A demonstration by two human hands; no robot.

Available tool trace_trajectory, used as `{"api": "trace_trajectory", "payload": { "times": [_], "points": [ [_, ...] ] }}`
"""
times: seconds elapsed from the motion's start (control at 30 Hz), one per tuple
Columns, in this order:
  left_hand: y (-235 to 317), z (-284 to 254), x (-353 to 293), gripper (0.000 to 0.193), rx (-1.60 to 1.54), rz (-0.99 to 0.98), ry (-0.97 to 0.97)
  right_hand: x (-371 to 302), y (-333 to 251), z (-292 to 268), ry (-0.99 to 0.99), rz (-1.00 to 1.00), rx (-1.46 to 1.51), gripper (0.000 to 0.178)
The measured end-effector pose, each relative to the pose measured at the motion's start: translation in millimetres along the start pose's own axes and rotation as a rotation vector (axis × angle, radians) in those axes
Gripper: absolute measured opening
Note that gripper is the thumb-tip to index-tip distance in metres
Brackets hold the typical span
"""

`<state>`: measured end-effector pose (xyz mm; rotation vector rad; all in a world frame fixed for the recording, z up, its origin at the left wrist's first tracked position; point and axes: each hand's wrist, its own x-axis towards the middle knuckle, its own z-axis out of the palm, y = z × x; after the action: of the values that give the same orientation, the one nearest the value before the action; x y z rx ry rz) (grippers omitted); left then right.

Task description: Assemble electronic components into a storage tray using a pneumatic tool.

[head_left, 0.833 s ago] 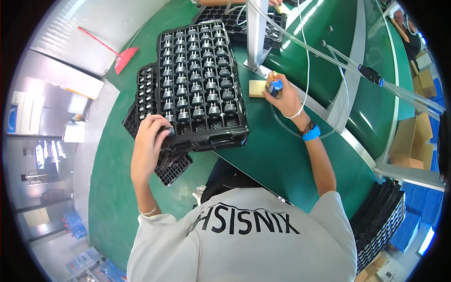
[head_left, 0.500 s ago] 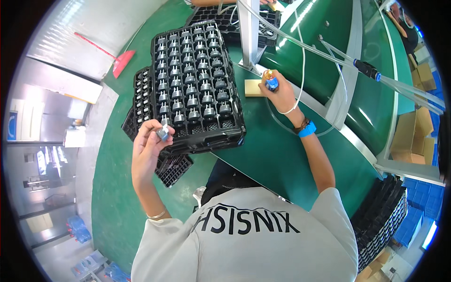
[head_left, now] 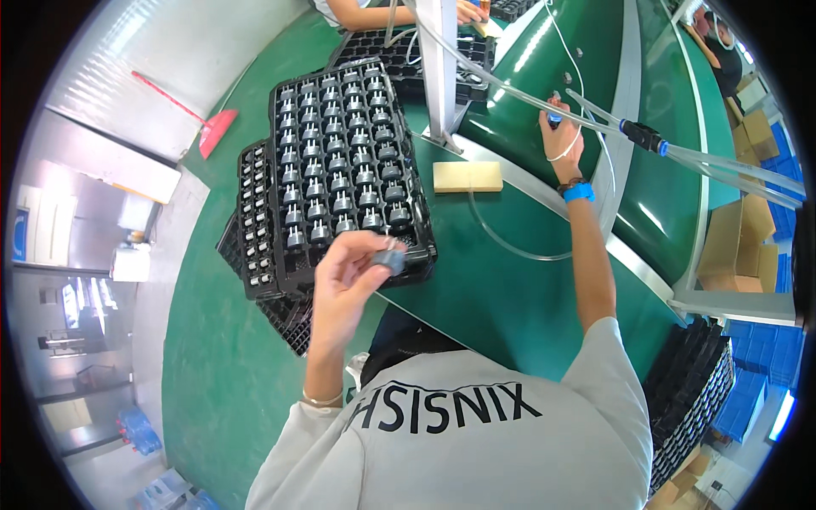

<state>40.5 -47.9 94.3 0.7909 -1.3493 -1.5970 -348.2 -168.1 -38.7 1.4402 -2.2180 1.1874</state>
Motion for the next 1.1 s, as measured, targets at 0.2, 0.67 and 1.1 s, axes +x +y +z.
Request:
{"api": "trace_trajectory", "payload": {
  "times": [0.2,0.67,1.1],
  "points": [
    [-14,33,19,0.026,-0.077,0.157,-0.085,-52,-103,-65,-0.455,0.393,1.163,0.034],
    [-27,41,15,0.028,-0.024,0.252,-0.107,-101,-177,-145,-1.057,0.638,1.503,0.039],
    [-5,-10,36,0.022,1.31,0.26,0.086,-82,-96,-41,-0.494,0.016,0.893,0.034]
  ]
}}
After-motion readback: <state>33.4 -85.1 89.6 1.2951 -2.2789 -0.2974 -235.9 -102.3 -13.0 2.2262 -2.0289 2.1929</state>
